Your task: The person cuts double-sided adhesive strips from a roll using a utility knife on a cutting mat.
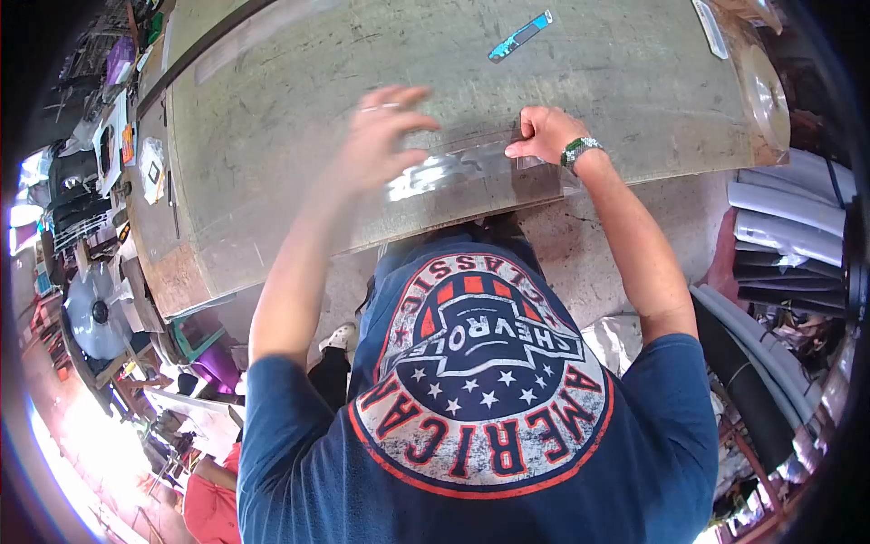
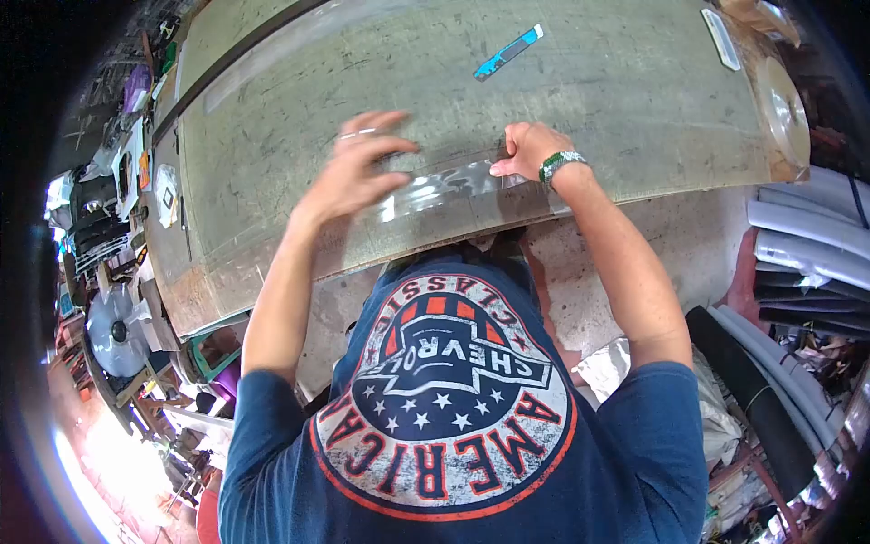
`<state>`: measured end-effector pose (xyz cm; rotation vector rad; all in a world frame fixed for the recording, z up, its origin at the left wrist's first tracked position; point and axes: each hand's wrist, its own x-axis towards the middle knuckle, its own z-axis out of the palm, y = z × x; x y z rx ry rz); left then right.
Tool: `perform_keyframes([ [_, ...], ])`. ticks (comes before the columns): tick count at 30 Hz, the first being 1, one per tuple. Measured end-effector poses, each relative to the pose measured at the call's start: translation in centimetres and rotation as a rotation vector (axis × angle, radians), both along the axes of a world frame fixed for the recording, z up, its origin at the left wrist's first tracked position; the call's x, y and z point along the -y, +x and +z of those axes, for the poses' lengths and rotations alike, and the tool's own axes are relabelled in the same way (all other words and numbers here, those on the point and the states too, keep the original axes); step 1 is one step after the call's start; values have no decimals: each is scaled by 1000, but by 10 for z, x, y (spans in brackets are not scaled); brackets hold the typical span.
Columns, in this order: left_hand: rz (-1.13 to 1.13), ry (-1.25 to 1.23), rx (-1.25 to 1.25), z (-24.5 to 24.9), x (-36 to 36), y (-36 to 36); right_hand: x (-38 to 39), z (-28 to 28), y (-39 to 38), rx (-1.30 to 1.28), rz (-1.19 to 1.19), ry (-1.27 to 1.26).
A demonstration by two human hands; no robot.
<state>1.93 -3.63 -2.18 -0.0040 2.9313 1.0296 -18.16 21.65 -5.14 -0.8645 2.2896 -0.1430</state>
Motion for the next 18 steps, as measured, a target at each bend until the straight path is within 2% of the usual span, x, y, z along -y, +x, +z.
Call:
perform_keyframes([
  [2,-226,0,24,-10,-28,-43,-3,0,2,-21,-9,-54],
  [6,-414,22,75,-34,-40,-78,-2,8,6,0,-46,-12],
  [13,-482,-68,113,-45,-40,-84,-3,3,5,-60,3,-69],
  [18,-478,-70,127,-47,-39,-82,-4,9,1,-11,15,-59],
])
